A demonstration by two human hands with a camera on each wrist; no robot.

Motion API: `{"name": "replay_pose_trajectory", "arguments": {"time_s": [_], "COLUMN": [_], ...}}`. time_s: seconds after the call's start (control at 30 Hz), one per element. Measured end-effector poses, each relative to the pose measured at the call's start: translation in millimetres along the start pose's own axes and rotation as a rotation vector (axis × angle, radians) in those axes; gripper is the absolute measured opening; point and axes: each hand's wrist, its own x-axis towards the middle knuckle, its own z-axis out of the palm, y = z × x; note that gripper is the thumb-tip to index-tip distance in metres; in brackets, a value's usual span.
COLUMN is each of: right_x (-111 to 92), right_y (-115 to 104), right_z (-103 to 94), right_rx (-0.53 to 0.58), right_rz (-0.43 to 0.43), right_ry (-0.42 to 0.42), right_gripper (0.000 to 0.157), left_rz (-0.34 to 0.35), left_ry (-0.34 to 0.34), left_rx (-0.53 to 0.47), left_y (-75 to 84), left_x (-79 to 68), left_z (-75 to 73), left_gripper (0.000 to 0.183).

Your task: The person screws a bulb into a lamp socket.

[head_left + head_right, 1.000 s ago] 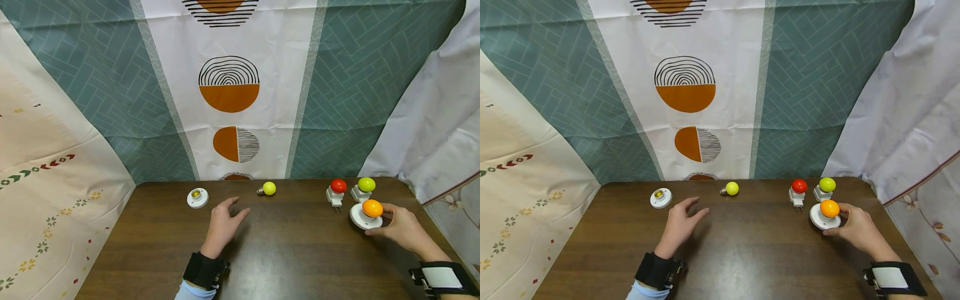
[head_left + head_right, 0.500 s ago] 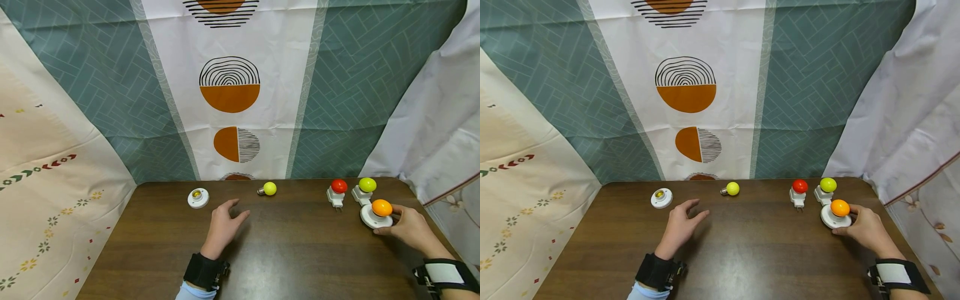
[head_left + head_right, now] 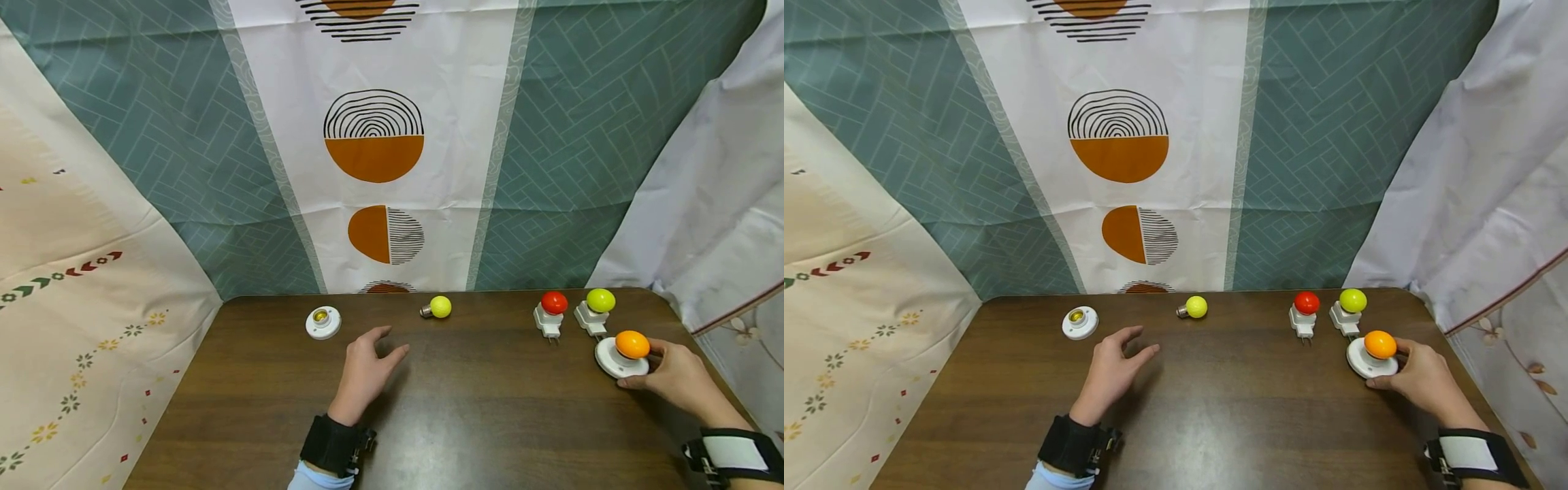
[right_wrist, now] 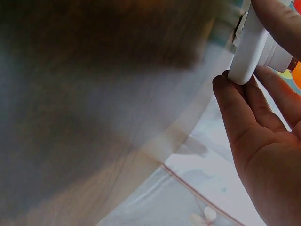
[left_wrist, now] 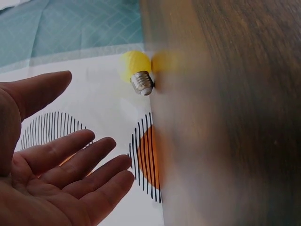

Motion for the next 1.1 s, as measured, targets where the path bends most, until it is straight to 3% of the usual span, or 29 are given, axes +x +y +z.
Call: {"name": "replay_pose_trajectory", "arguments": {"time_s": [0.67, 0.83, 1.1], "right_x": [-7, -7, -13], "right_y": [-4, -5, -14], "right_z": [0.3, 0.8, -11.4], "right_rx": [0.008, 0.013, 0.087], "right_rz": [0.007, 0.017, -0.038], "right_ry": [-0.057, -0.064, 0.068], "right_gripper": [0.093, 0.099, 0.106], "left_rz": [-0.005, 0.001, 0.047], "left_ry": [-0.012, -0.016, 0.018], "left_rx": [0.008, 0.001, 0.039], "left_y": [0.9, 0.5, 2.0], "left_x": [-2.0, -1.0, 3.1], "left_z": [-3.4, -5.1, -12.4], "left_gripper": [0.051, 0.052, 0.053]}}
